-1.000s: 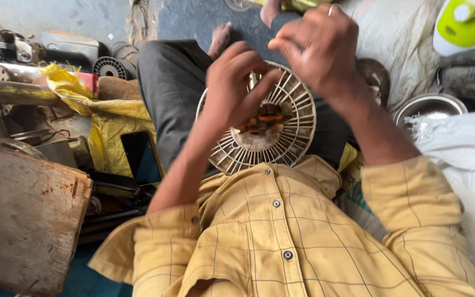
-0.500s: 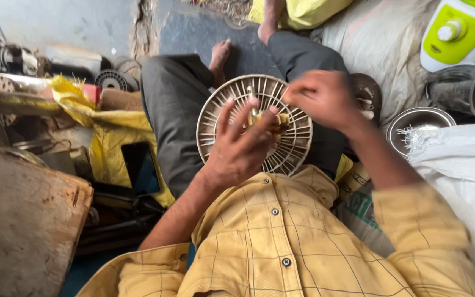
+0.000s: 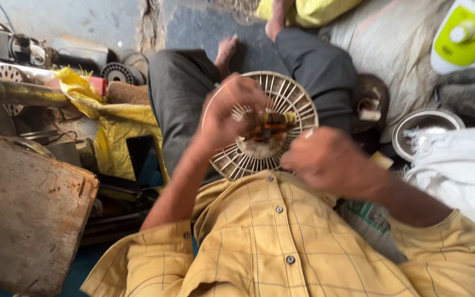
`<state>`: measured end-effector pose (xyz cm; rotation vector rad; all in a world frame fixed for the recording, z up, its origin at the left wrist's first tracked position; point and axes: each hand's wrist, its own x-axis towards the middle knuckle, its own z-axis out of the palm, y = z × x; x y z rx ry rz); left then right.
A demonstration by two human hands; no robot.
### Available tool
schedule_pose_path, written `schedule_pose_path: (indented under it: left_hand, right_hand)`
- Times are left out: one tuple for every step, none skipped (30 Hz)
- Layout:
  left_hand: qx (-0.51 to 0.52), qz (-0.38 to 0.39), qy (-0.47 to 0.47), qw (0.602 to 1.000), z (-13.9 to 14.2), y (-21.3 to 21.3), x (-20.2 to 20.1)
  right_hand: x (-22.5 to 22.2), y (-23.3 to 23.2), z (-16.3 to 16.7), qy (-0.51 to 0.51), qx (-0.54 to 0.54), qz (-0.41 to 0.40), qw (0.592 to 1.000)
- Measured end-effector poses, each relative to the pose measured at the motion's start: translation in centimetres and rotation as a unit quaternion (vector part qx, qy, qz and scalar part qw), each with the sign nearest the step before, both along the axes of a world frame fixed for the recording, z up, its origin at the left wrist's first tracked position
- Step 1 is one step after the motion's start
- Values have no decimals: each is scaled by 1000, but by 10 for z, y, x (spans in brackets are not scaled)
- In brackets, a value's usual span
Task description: The person sits on the floor and works on a disassembled fan motor, manipulating the copper windings and internal components with their hands. They briefly stand to retrieve a tool from a workbench before returning to the floor to continue adjusting the motor.
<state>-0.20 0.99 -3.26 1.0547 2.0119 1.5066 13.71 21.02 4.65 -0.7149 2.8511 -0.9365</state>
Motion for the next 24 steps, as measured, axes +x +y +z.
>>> schedule_pose_path:
  left_hand:
    - [-4, -3, 125, 992, 4, 0, 23]
    - [-5, -4, 251, 968, 7, -2, 38]
    - [-5, -7, 291, 957, 9, -7, 44]
    - [-5, -11, 335, 942, 11, -9, 51]
    - [-5, -17, 381, 925, 12, -10, 53]
    - [30, 7, 338, 941, 12, -8, 50]
    - [66, 27, 292, 954, 11, -5, 45]
    - [101, 49, 246, 963, 9, 0, 37]
    - [122, 62, 172, 975, 8, 7, 27]
    - [137, 76, 90, 984, 6, 14, 17]
    - [150, 91, 6, 984, 5, 20, 8]
    - [57, 59, 27, 996, 3, 28, -6]
    - [-32, 29, 57, 997, 2, 36, -24]
    - [-122, 0, 85, 989, 3, 37, -36]
    - [-119, -66, 31, 990, 5, 34, -45]
    - [-116, -135, -30, 984, 8, 29, -51]
    - [-112, -207, -92, 968, 11, 23, -52]
    - [-58, -154, -110, 980, 14, 17, -46]
    - [-3, -97, -127, 987, 17, 10, -36]
    - [50, -37, -145, 988, 20, 2, -23]
    - [30, -27, 0, 999, 22, -2, -3]
    - [15, -17, 150, 988, 23, 0, 18]
    - [2, -5, 301, 953, 24, -1, 32]
    - [-6, -18, 338, 941, 24, -7, 38]
  right_hand:
    - [1, 10, -3, -2, -50, -13, 999]
    - [-2, 24, -10, 32, -13, -73, 997]
    - [-9, 36, -22, 70, 26, -131, 989]
    - [-20, 42, -40, 55, -9, -157, 986]
    - [-32, 47, -59, 43, -44, -184, 981]
    - [-44, 47, -79, 25, -102, -186, 977]
    - [-52, 49, -94, 7, -159, -191, 969]
    - [-61, 54, -104, 41, -140, -188, 971]
    - [-68, 57, -111, 70, -123, -181, 973]
    - [-72, 55, -112, 90, -109, -173, 975]
    - [-73, 51, -108, 112, -50, -185, 975]
    - [-72, 46, -99, 144, 12, -193, 970]
    - [-71, 42, -86, 187, 75, -198, 959]
    - [-69, 28, -74, 253, 33, -148, 956]
    - [-65, 12, -60, 311, -10, -100, 945]
    - [-53, 0, -43, 177, -29, -73, 981]
    - [-38, -12, -27, 36, -49, -47, 997]
    - [-25, -17, -13, 0, 22, -36, 999]
    - [-13, -16, -3, -37, 91, -20, 995]
    - [-4, -9, 2, -50, 56, -21, 997]
    - [3, 1, 2, -65, 21, -25, 997]
    - [4, 13, -3, -74, -10, -30, 997]
    - [2, 27, -12, -31, 6, -74, 997]
    - [-6, 37, -26, 13, 21, -117, 993]
